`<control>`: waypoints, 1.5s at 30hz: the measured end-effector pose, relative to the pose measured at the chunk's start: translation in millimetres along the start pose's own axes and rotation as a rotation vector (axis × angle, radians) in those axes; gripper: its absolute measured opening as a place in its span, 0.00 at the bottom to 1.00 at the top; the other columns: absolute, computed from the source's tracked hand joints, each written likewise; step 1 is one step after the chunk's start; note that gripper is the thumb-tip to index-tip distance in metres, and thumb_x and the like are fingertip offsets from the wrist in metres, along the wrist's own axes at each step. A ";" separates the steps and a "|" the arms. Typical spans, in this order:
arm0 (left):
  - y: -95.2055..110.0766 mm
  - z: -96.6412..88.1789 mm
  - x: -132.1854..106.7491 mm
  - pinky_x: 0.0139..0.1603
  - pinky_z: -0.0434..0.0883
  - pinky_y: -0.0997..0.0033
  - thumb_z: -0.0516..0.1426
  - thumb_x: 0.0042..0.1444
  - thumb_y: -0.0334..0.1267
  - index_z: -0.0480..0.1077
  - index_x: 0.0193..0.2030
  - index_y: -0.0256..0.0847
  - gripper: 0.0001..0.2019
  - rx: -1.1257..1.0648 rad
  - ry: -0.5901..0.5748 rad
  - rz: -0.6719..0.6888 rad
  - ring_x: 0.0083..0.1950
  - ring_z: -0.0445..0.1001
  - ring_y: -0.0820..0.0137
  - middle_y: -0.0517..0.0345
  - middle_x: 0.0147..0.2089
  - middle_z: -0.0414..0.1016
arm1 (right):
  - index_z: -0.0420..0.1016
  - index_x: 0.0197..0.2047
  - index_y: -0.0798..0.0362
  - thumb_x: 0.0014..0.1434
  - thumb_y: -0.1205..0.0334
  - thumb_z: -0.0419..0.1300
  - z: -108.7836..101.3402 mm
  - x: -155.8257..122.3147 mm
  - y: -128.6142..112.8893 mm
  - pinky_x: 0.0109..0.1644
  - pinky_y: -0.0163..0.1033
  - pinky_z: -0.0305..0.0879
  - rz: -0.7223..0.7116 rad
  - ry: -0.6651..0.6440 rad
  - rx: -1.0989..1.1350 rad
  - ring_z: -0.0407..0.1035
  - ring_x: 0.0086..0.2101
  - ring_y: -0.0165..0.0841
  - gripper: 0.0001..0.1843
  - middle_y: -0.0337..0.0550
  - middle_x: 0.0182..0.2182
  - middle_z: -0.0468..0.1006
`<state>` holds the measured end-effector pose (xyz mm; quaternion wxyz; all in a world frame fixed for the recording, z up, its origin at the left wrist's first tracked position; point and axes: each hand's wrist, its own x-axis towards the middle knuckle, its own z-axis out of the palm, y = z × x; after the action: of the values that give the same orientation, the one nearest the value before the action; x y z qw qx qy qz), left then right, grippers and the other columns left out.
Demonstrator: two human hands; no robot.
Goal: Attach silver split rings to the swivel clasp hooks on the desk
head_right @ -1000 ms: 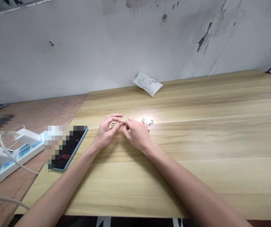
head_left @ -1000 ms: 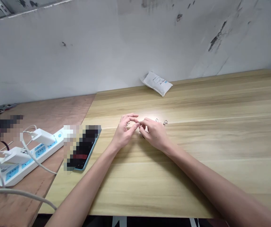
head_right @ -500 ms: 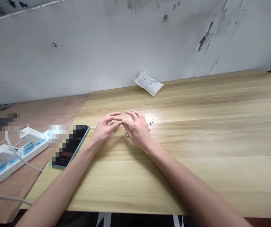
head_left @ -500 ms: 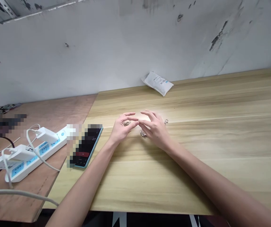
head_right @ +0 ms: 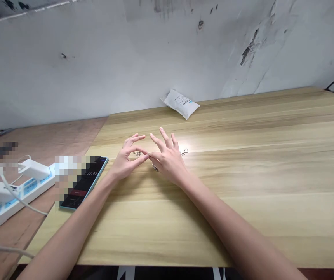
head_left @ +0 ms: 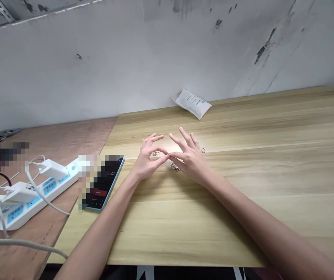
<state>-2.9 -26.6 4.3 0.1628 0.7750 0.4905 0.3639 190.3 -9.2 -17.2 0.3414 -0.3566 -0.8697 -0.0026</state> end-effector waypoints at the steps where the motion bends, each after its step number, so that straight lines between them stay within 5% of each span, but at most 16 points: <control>1: -0.4 -1.3 0.1 0.70 0.46 0.38 0.61 0.57 0.39 0.75 0.35 0.46 0.03 0.022 -0.011 0.008 0.72 0.50 0.58 0.56 0.65 0.65 | 0.81 0.41 0.46 0.67 0.58 0.53 -0.2 0.1 0.7 0.66 0.68 0.43 -0.008 -0.003 0.002 0.38 0.69 0.48 0.13 0.44 0.66 0.61; 5: -1.4 -5.6 1.3 0.69 0.36 0.32 0.60 0.58 0.39 0.75 0.34 0.45 0.04 0.195 -0.024 0.070 0.73 0.48 0.55 0.55 0.65 0.64 | 0.81 0.37 0.49 0.66 0.59 0.55 0.2 0.9 2.1 0.66 0.67 0.43 0.023 -0.025 0.067 0.41 0.68 0.48 0.13 0.46 0.65 0.63; 10: 1.3 -3.9 2.8 0.70 0.30 0.33 0.59 0.58 0.35 0.75 0.33 0.45 0.04 0.398 0.033 0.221 0.73 0.49 0.55 0.56 0.65 0.65 | 0.81 0.33 0.49 0.64 0.56 0.58 -3.9 1.7 4.5 0.62 0.65 0.54 0.225 -0.114 0.331 0.46 0.67 0.49 0.13 0.47 0.61 0.69; 13: -4.5 -9.7 4.0 0.71 0.36 0.34 0.60 0.58 0.37 0.76 0.35 0.47 0.03 0.407 -0.003 0.218 0.72 0.50 0.55 0.55 0.65 0.65 | 0.82 0.33 0.48 0.63 0.55 0.58 -9.1 0.6 10.1 0.61 0.63 0.55 0.232 -0.181 0.378 0.49 0.66 0.49 0.13 0.48 0.59 0.70; 18: -24.7 -32.3 2.8 0.69 0.46 0.35 0.58 0.59 0.39 0.78 0.36 0.47 0.06 0.413 -0.090 0.083 0.70 0.55 0.53 0.52 0.61 0.68 | 0.82 0.33 0.46 0.61 0.58 0.60 -11.9 -1.9 15.2 0.60 0.63 0.56 0.048 -0.263 0.282 0.50 0.66 0.50 0.09 0.47 0.59 0.71; 24: -27.4 -34.8 -1.5 0.69 0.43 0.33 0.63 0.54 0.49 0.79 0.34 0.49 0.08 0.395 -0.289 0.097 0.69 0.55 0.53 0.54 0.60 0.69 | 0.80 0.33 0.48 0.63 0.59 0.58 -10.9 0.5 23.3 0.57 0.58 0.61 0.116 -0.110 0.243 0.58 0.61 0.47 0.11 0.48 0.50 0.76; 27: -24.8 -28.4 -1.1 0.69 0.44 0.35 0.62 0.56 0.45 0.78 0.32 0.49 0.06 0.383 -0.292 0.129 0.67 0.57 0.55 0.56 0.58 0.71 | 0.80 0.33 0.50 0.62 0.60 0.58 -20.1 2.3 36.4 0.54 0.56 0.63 0.143 -0.107 0.193 0.62 0.55 0.47 0.10 0.50 0.46 0.77; 35: -23.5 -27.6 -0.5 0.63 0.59 0.43 0.62 0.55 0.44 0.78 0.36 0.48 0.06 0.335 -0.307 0.105 0.61 0.62 0.56 0.55 0.56 0.72 | 0.82 0.40 0.46 0.57 0.63 0.62 -40.2 -0.3 48.0 0.47 0.48 0.66 0.055 -0.378 0.158 0.68 0.46 0.42 0.08 0.47 0.43 0.77; 45: -25.8 -28.0 -3.1 0.56 0.65 0.50 0.59 0.59 0.41 0.79 0.34 0.49 0.07 0.257 -0.280 0.078 0.56 0.65 0.58 0.56 0.52 0.75 | 0.79 0.24 0.50 0.58 0.69 0.58 -28.3 7.8 33.2 0.42 0.44 0.59 -0.029 -0.344 -0.081 0.66 0.35 0.37 0.13 0.44 0.27 0.78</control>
<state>-40.5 -20.2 6.4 0.1150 0.8507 0.4751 0.1930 223.7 13.3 1.3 0.1729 -0.3527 -0.9194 0.0184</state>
